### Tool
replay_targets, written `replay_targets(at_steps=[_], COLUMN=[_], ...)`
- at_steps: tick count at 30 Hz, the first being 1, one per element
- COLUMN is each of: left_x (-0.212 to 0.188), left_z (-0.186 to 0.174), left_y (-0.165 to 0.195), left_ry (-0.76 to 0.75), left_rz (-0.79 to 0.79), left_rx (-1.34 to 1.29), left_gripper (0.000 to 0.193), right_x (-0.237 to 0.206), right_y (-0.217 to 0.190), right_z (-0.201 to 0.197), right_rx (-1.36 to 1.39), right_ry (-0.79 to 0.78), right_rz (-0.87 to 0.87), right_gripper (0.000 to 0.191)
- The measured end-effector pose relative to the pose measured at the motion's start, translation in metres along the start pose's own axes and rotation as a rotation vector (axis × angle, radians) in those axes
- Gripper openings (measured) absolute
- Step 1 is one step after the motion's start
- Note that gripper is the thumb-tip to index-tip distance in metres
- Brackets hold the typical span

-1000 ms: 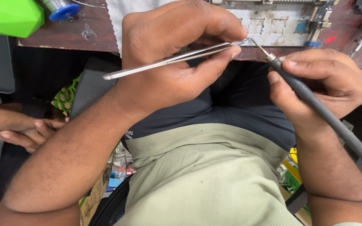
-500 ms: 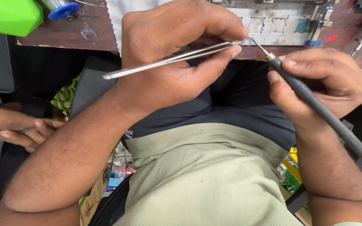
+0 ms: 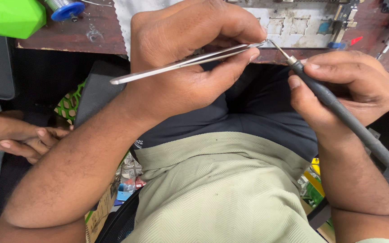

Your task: The person sits at a repair workbench and solders a small circuit board held in a jig, using tweezers in one hand and a soldering iron in the other to work on board components. Near the end they set the iron aside and pick up a toothbrush and a spray bottle to clean the board area.

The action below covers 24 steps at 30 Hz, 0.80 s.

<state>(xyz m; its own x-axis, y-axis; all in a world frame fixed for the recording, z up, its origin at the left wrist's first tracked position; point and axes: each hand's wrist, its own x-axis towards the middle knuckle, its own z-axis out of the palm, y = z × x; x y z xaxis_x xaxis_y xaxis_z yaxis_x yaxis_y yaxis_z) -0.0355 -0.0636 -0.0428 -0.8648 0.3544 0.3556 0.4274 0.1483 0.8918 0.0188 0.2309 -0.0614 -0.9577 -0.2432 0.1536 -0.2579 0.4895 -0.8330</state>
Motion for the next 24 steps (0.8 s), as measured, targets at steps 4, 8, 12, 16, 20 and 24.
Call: replay_targets(at_steps=[4,8,12,16,20,24], left_x=[-0.0002,-0.0006,-0.0005,-0.0008,-0.0001,0.0010], left_z=[-0.0003,-0.0007,-0.0010,-0.0015,-0.0016,-0.0022], left_y=[0.0011,0.0018,0.0020,0.0025,0.0026,0.0020], left_ry=[-0.003,-0.001,0.000,0.001,-0.001,-0.006], left_rz=[-0.006,-0.007,-0.008,-0.014,-0.004,0.014], left_rx=[0.006,0.015,0.015,0.012,0.023,0.030], left_gripper=[0.018,0.019,0.019,0.020,0.019,0.019], right_x=[0.0008,-0.0016,-0.0038,-0.0038,-0.0038,-0.0042], right_y=[0.0024,0.0017,0.0001,0.0002,0.0010,0.0023], right_z=[0.0000,0.0002,-0.0002,-0.0005,-0.0011,-0.0010], right_rx=[-0.008,0.013,0.010,0.012,-0.014,-0.007], right_ry=[-0.003,0.006,0.011,0.008,0.006,0.020], right_rz=[-0.020,0.011,0.031,0.033,0.021,0.022], right_gripper=[0.015,0.016,0.016,0.015,0.016,0.017])
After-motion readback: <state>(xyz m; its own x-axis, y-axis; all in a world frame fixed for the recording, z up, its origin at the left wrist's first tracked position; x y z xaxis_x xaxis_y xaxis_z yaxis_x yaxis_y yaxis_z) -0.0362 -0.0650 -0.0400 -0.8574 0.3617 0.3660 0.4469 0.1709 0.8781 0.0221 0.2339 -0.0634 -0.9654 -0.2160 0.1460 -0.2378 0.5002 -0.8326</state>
